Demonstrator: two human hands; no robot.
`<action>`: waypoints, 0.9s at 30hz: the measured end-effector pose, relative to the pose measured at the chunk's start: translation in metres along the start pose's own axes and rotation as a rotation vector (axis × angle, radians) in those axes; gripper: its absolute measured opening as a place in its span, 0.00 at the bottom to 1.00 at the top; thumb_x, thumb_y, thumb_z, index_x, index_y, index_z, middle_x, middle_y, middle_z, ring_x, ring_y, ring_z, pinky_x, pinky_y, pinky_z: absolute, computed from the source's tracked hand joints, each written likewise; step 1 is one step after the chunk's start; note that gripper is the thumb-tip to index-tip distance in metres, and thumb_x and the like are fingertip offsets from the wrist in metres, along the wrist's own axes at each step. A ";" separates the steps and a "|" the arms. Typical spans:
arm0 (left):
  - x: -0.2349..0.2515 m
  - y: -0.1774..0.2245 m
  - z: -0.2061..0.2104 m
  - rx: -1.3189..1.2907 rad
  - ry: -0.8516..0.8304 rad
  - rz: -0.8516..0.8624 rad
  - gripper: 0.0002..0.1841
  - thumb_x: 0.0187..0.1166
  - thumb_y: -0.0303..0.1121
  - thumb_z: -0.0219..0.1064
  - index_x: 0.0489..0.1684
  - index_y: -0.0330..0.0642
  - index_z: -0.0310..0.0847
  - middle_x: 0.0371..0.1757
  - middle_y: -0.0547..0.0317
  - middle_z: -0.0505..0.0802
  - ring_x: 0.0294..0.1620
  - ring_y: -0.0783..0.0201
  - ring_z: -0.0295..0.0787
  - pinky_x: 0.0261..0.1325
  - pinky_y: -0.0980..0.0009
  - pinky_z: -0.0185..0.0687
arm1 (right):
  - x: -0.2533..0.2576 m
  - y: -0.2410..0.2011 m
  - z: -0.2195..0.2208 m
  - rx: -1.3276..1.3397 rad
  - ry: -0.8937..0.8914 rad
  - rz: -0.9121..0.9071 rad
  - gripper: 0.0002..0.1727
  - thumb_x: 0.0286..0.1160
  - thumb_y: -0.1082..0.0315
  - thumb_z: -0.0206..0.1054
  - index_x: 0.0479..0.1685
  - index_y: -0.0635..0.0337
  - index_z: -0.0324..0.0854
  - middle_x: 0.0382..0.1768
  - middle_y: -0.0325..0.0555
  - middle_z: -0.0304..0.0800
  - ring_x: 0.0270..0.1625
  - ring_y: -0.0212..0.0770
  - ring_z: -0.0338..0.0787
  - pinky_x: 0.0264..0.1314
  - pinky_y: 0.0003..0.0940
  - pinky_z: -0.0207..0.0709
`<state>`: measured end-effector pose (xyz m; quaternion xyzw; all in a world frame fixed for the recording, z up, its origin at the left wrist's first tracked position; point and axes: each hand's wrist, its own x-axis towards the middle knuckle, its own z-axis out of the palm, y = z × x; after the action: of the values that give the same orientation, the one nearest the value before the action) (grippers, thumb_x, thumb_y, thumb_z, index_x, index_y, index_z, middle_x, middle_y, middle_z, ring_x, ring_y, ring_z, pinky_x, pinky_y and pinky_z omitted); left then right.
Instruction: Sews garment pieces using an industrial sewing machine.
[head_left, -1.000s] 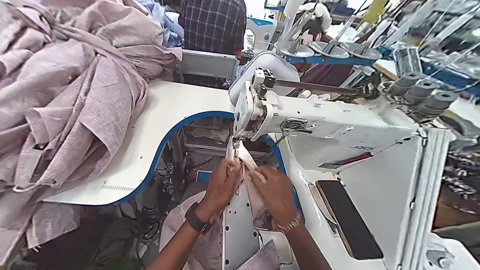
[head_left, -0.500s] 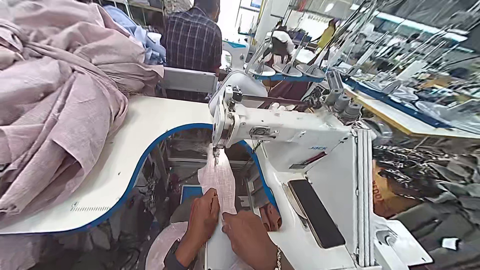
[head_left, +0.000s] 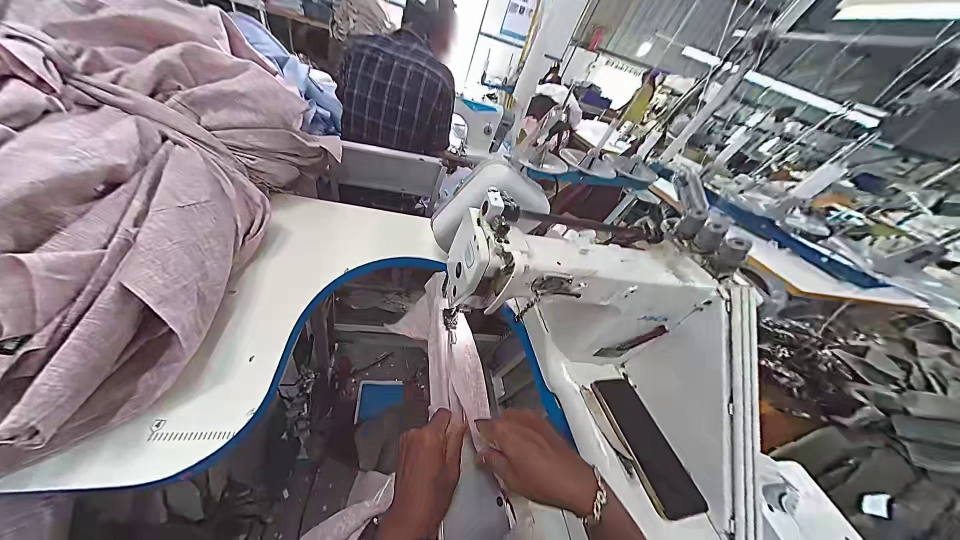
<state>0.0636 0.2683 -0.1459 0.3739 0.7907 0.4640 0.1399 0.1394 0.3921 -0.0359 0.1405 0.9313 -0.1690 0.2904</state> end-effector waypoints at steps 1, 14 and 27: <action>-0.007 -0.004 0.003 0.003 0.031 0.037 0.16 0.80 0.35 0.63 0.25 0.31 0.83 0.13 0.50 0.81 0.17 0.50 0.83 0.25 0.52 0.75 | 0.002 0.001 0.002 0.001 -0.017 -0.021 0.17 0.89 0.63 0.58 0.52 0.72 0.83 0.43 0.68 0.90 0.55 0.68 0.89 0.63 0.65 0.73; -0.002 -0.092 -0.038 -0.408 -0.109 -0.132 0.12 0.76 0.39 0.70 0.30 0.40 0.88 0.24 0.66 0.89 0.27 0.74 0.86 0.37 0.68 0.85 | 0.014 0.086 0.031 0.196 0.039 0.037 0.18 0.85 0.65 0.62 0.61 0.72 0.83 0.52 0.70 0.90 0.61 0.68 0.88 0.69 0.68 0.72; -0.059 0.030 0.008 0.144 0.090 0.071 0.17 0.81 0.32 0.57 0.44 0.30 0.92 0.15 0.48 0.86 0.16 0.48 0.87 0.23 0.50 0.80 | -0.028 -0.020 0.095 -0.226 1.092 -0.076 0.06 0.57 0.77 0.67 0.27 0.66 0.89 0.16 0.50 0.85 0.15 0.47 0.87 0.13 0.38 0.76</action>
<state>0.1224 0.2392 -0.1322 0.3898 0.8136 0.4271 0.0606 0.2015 0.3314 -0.0880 0.1418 0.9632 0.0190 -0.2275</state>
